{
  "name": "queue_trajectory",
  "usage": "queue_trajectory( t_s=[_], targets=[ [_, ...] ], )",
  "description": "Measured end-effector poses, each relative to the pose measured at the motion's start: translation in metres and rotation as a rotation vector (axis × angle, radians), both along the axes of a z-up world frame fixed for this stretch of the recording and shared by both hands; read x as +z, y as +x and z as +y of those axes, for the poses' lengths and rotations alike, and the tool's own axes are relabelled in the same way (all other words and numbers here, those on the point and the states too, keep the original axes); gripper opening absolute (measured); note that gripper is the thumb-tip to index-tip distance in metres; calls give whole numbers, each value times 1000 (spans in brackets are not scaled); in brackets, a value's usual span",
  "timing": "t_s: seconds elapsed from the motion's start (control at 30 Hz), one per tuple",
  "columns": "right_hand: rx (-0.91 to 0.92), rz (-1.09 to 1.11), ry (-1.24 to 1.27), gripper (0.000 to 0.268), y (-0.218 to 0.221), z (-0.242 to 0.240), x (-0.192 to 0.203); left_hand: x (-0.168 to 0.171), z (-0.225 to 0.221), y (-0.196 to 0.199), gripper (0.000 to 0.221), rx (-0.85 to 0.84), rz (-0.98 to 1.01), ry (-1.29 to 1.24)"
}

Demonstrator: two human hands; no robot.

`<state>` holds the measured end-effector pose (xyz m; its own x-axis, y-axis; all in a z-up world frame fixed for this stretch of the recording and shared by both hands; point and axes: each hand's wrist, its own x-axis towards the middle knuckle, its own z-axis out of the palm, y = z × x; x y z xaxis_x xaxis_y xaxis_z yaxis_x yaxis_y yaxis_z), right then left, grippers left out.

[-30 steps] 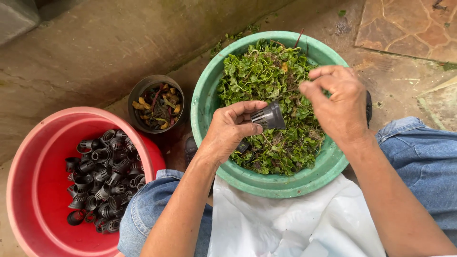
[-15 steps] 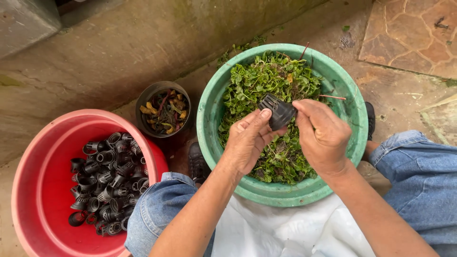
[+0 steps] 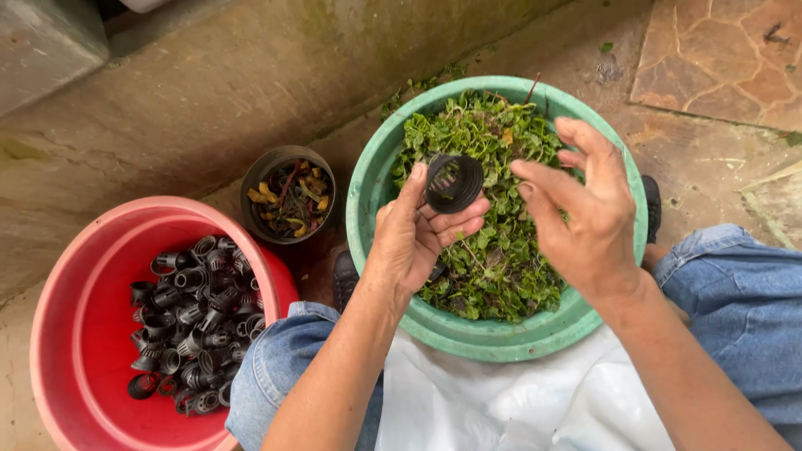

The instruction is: The recorder is sorting through a basin of green plants, picking out usable stems and discarding waste while working near containers of hydroponic net pots.

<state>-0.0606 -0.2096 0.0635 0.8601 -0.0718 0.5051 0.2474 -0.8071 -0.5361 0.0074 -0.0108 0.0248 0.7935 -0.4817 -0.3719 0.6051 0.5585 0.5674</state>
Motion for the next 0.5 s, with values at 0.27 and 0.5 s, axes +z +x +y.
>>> queue_trajectory(
  t_s=[0.27,0.5],
  targets=[
    [216,-54,-33,24,8,35,2,-20,-3,-4,43,-37,-103,70],
    [223,-86,31,9,-8,36,9,-7,-5,-3,45,-3,-101,71]
  ],
)
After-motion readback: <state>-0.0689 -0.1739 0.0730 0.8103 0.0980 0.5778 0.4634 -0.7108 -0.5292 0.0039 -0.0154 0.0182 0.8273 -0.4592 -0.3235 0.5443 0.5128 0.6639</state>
